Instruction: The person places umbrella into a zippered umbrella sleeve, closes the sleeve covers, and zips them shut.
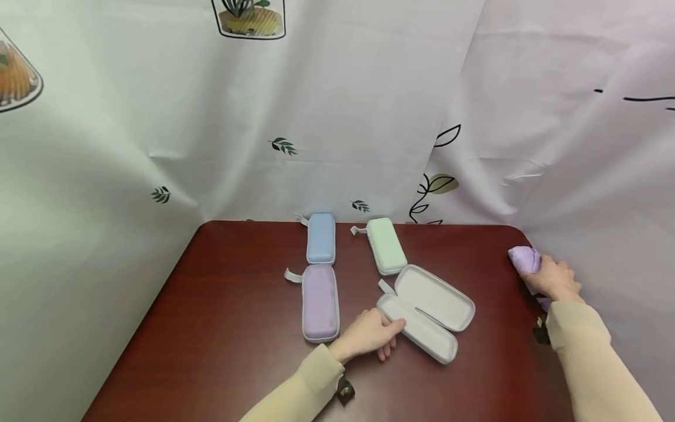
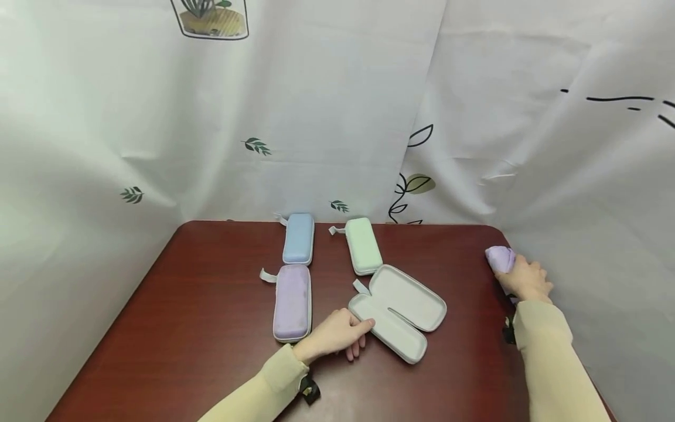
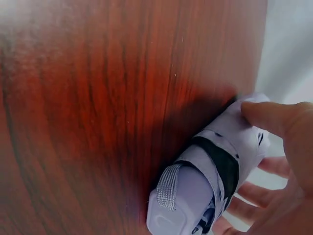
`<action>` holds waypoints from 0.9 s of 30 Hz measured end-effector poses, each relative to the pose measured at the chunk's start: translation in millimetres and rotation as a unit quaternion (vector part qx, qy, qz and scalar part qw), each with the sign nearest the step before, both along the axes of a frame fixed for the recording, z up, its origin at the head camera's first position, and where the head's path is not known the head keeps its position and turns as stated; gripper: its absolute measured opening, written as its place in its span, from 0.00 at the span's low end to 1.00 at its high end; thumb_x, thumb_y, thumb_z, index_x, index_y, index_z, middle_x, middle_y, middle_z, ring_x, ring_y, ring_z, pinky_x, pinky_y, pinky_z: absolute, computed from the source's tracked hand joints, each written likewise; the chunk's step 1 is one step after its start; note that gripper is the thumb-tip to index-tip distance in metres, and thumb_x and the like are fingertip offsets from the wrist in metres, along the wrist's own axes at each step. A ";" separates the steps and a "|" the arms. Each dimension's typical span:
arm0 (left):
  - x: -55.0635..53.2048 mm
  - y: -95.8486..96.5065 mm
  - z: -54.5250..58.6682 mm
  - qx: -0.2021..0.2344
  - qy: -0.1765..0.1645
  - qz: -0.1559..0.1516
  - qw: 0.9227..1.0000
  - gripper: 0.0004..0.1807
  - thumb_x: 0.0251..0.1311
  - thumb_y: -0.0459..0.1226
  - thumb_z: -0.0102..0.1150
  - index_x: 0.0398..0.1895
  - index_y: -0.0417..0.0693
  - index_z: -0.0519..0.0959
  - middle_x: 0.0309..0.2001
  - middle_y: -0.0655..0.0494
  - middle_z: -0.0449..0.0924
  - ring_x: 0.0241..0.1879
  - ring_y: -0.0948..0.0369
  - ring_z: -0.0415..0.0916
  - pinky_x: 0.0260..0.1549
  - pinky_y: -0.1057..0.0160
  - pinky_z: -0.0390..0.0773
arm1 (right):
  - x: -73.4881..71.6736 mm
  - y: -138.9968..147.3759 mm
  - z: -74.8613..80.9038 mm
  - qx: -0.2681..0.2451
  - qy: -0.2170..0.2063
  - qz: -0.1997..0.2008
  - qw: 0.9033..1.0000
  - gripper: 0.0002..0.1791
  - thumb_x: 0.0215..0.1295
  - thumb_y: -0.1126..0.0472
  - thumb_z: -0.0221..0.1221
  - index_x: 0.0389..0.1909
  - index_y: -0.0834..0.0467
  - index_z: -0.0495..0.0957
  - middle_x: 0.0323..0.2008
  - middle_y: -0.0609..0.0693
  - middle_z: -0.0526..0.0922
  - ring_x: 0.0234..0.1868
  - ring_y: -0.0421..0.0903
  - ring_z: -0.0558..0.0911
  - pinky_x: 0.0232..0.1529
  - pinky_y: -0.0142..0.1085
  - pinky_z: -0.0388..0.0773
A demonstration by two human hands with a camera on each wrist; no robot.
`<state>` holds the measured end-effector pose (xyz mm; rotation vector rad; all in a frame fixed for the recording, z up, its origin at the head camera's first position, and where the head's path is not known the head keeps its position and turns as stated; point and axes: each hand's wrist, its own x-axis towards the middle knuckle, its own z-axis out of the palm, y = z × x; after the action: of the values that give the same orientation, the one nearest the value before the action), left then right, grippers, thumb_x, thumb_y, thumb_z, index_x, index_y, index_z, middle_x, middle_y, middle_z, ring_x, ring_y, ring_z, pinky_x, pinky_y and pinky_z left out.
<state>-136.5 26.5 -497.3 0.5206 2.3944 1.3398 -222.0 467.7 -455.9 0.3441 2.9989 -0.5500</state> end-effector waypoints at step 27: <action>-7.8 5.1 -1.6 0.044 0.011 0.089 0.995 0.14 0.57 0.39 0.58 0.15 0.46 0.82 0.09 0.63 0.75 0.09 0.63 0.75 0.09 0.64 0.73 | 4.1 7.1 -1.6 -0.031 -0.037 -0.021 0.999 0.52 0.54 0.42 0.63 0.62 0.73 0.49 0.47 0.80 0.61 0.48 0.77 0.64 0.38 0.66 0.66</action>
<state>-144.3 31.6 -498.9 0.3509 2.4569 1.5272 -217.9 474.8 -457.4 0.4134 2.9016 -0.6191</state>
